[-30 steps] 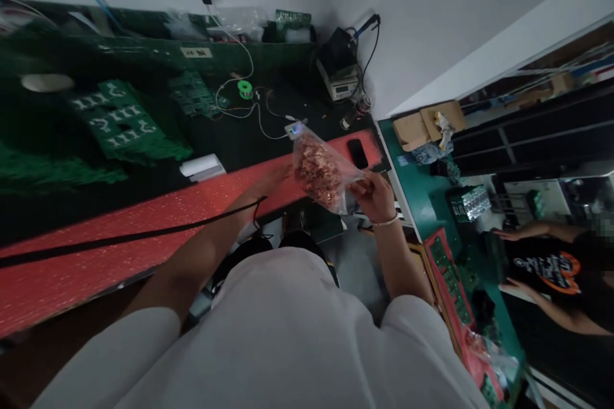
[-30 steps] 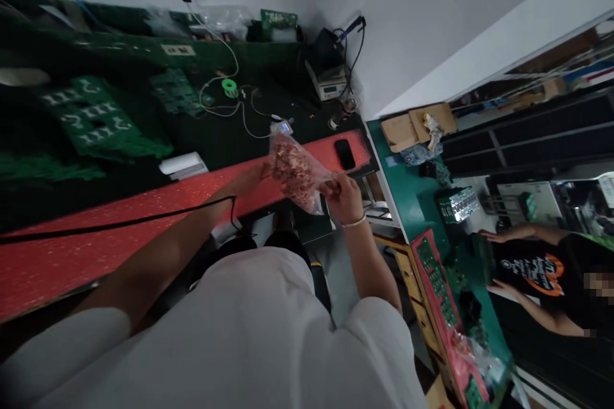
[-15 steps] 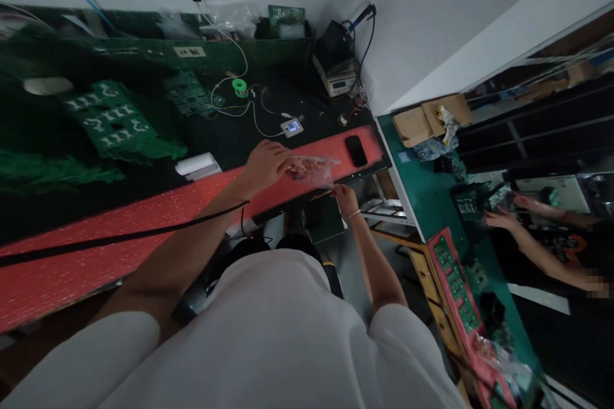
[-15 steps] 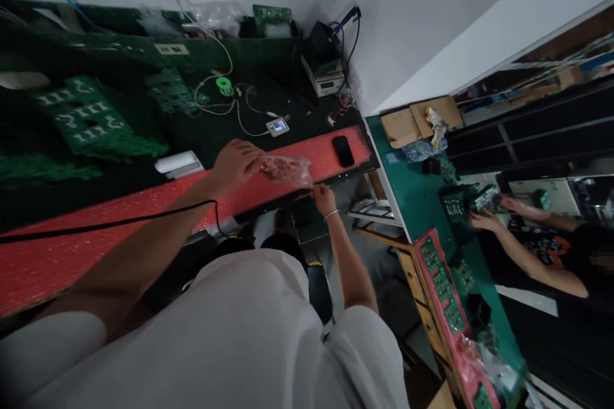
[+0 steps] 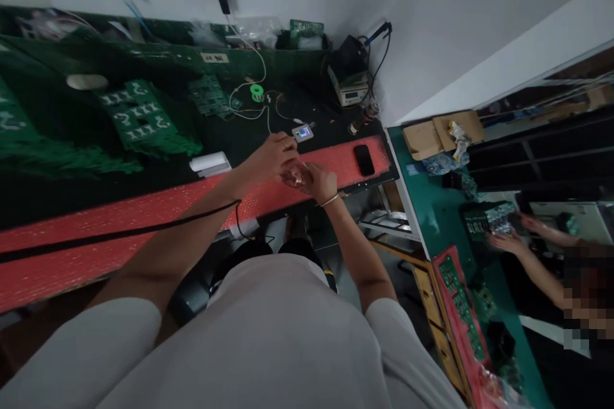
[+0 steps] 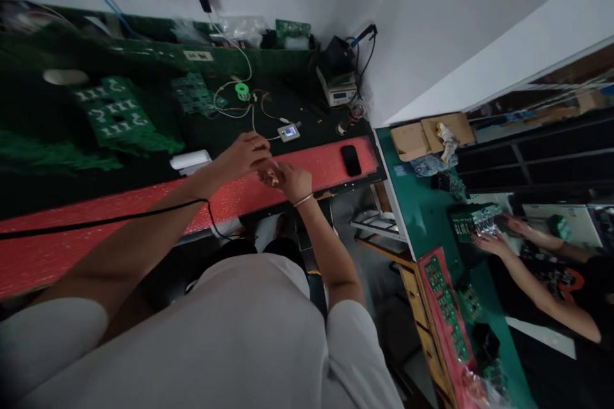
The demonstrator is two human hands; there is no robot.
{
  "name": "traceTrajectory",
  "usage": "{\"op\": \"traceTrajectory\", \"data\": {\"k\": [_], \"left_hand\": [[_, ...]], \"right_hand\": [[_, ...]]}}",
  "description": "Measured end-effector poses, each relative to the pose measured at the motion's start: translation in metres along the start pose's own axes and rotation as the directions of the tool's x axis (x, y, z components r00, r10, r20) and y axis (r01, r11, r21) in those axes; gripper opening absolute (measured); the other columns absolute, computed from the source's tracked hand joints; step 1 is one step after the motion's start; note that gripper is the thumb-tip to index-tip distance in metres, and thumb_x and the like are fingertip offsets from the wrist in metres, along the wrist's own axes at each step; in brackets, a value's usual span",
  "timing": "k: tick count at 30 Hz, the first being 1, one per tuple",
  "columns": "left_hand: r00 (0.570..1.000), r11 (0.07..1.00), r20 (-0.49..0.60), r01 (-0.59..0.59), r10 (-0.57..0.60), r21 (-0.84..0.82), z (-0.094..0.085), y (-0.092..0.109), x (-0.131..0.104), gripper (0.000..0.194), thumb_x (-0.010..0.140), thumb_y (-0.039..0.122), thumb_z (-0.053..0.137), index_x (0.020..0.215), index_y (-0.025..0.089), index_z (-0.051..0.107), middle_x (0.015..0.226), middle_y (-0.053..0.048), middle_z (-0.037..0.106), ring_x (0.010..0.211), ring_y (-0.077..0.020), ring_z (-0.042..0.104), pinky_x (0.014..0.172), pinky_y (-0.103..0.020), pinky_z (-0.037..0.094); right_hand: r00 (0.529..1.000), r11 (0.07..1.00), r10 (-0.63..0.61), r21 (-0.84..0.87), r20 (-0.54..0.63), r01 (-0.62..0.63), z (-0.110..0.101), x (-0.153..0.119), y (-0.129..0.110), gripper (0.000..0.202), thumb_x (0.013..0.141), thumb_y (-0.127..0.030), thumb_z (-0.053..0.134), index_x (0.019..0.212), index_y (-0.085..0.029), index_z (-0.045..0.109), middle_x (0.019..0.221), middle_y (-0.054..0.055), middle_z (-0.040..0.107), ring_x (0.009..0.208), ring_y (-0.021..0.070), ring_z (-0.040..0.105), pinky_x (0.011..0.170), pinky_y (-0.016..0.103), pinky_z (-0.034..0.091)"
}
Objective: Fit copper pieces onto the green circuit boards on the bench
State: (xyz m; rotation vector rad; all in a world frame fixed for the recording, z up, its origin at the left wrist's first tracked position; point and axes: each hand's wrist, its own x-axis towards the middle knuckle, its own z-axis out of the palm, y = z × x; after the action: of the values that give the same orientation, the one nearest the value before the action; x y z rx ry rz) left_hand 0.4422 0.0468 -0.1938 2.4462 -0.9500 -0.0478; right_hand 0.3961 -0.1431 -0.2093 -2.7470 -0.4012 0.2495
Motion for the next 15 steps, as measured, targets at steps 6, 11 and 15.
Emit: {"op": "traceTrajectory", "data": {"k": [6,11,15], "left_hand": [[0.768,0.783,-0.202,0.537,-0.607,-0.313,0.055,-0.02,-0.053,0.025,0.087,0.033,0.063,0.098,0.012,0.064,0.101,-0.013,0.065,0.098,-0.0205,0.058,0.092,-0.035,0.045],[0.742,0.648,0.079,0.626,-0.665,-0.434,0.1,-0.015,-0.078,0.018,0.073,0.019,0.063,0.091,0.014,0.066,0.102,-0.01,0.069,0.079,-0.0166,0.063,0.075,-0.026,0.05],[0.763,0.634,0.134,0.609,-0.632,-0.477,0.099,0.003,-0.063,0.018,0.075,0.021,0.054,0.088,0.015,0.063,0.104,-0.011,0.069,0.086,-0.0189,0.063,0.079,-0.028,0.05]], "right_hand": [[0.979,0.975,0.129,0.158,0.158,-0.154,0.071,0.012,-0.003,0.023,0.096,-0.028,0.051,0.09,-0.017,0.07,0.088,0.007,0.069,0.076,0.0156,0.06,0.065,0.023,0.039],[0.961,0.969,0.133,0.171,0.241,-0.178,0.103,0.014,-0.01,0.029,0.1,-0.03,0.043,0.103,-0.016,0.069,0.092,0.008,0.071,0.079,0.014,0.063,0.067,0.021,0.042],[0.941,0.958,0.167,0.176,0.296,-0.226,0.088,0.013,-0.026,0.027,0.1,-0.027,0.046,0.108,-0.015,0.069,0.099,0.009,0.072,0.083,0.0144,0.064,0.07,0.021,0.044]]}}
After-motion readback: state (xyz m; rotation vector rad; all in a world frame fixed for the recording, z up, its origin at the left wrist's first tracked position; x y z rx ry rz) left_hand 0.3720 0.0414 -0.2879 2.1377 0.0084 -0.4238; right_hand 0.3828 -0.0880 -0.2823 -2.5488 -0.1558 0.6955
